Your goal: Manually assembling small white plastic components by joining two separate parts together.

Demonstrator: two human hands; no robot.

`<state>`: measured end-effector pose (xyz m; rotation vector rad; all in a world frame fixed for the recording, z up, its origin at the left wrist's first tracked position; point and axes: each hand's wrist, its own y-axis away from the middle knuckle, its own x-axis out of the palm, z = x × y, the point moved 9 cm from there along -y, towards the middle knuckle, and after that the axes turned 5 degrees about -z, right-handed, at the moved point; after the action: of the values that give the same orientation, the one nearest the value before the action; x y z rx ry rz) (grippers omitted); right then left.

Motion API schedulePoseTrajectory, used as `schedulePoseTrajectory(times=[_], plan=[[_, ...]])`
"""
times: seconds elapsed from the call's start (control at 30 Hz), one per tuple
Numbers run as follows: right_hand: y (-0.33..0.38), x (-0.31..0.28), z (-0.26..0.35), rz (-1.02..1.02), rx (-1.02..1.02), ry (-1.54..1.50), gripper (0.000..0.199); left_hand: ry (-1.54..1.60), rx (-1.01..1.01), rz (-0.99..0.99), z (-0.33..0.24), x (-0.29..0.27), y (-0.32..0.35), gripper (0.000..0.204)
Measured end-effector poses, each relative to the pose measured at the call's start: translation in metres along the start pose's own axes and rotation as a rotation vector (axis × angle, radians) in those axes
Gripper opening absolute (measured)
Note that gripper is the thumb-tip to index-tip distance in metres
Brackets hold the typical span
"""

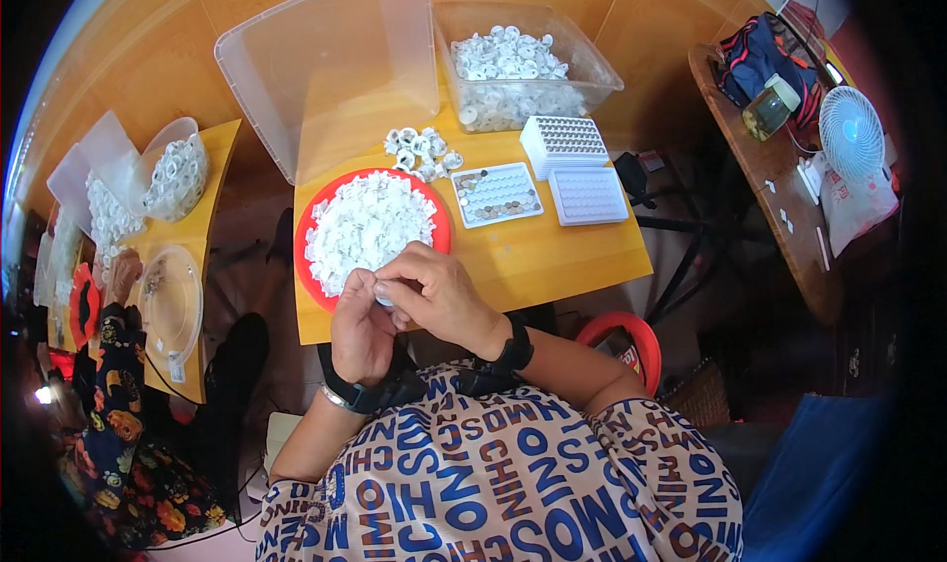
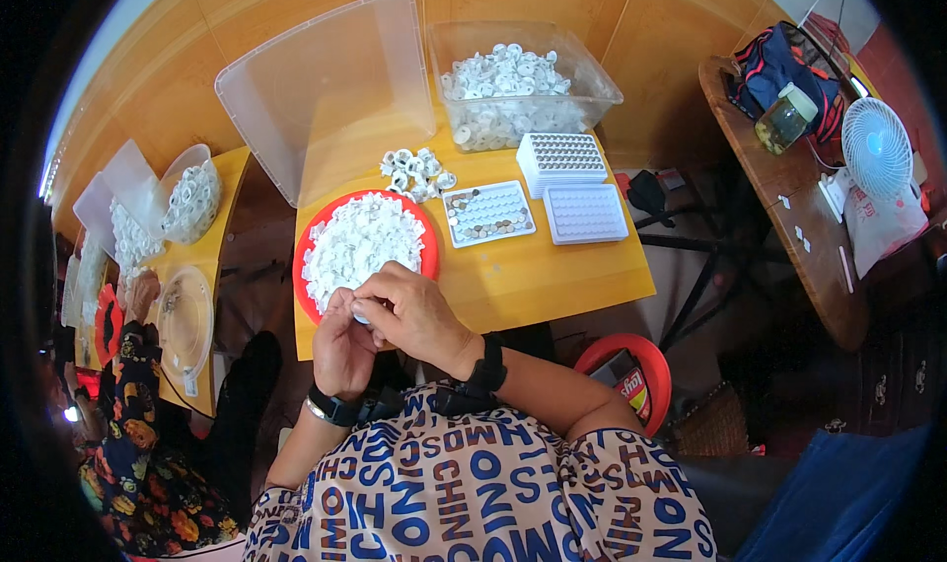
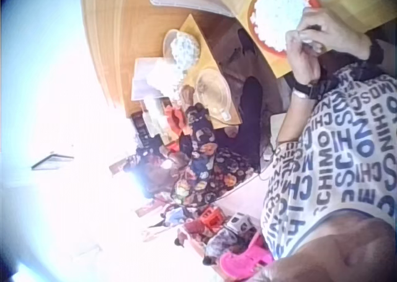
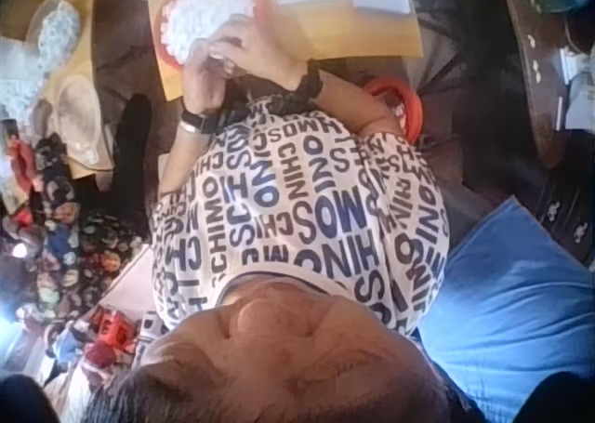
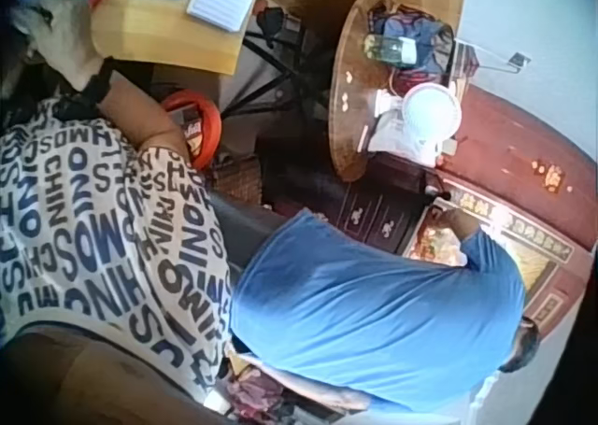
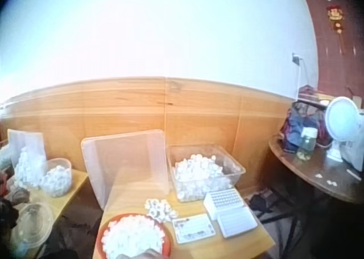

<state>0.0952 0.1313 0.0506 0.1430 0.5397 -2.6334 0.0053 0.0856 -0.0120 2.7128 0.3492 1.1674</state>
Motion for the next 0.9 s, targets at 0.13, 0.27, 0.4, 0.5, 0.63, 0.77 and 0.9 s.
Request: schedulePoseTrajectory(times=[0.13,0.27,0.4,0.5,0.63,0.77,0.9], plan=[[0.0001,-0.0026,-0.0010,-0.019,0.013,0.027,0.008,0.008,0.001,-0.025,0.0008,0.0035,0.0004,0.013],[0.0004,-0.0022,-0.0039,-0.012,-0.009,-0.008,0.005,0.009,0.003,-0.042,0.0019,0.0034,0.0003,0.014],[0.0001,-0.0022,-0.0008,-0.005,-0.037,0.057,0.006,0.004,0.003,-0.047,0.0024,0.0039,0.0006,0.016],[-0.0007,-0.0014,0.0007,-0.012,-0.068,0.077,0.007,0.010,0.007,-0.051,0.0029,0.0017,-0.0001,0.016],[-0.0013,0.0011,-0.0009,-0.006,-0.059,0.087,0.008,0.019,0.002,-0.053,0.0027,0.0001,-0.0002,0.016],[-0.0026,0.0034,-0.0008,-0.004,-0.059,0.106,0.007,0.030,0.005,-0.059,0.0020,-0.0018,-0.0005,0.016],[-0.0032,0.0041,-0.0056,0.007,0.051,-0.009,0.009,0.018,-0.003,-0.053,0.0007,-0.0026,-0.0013,0.018]])
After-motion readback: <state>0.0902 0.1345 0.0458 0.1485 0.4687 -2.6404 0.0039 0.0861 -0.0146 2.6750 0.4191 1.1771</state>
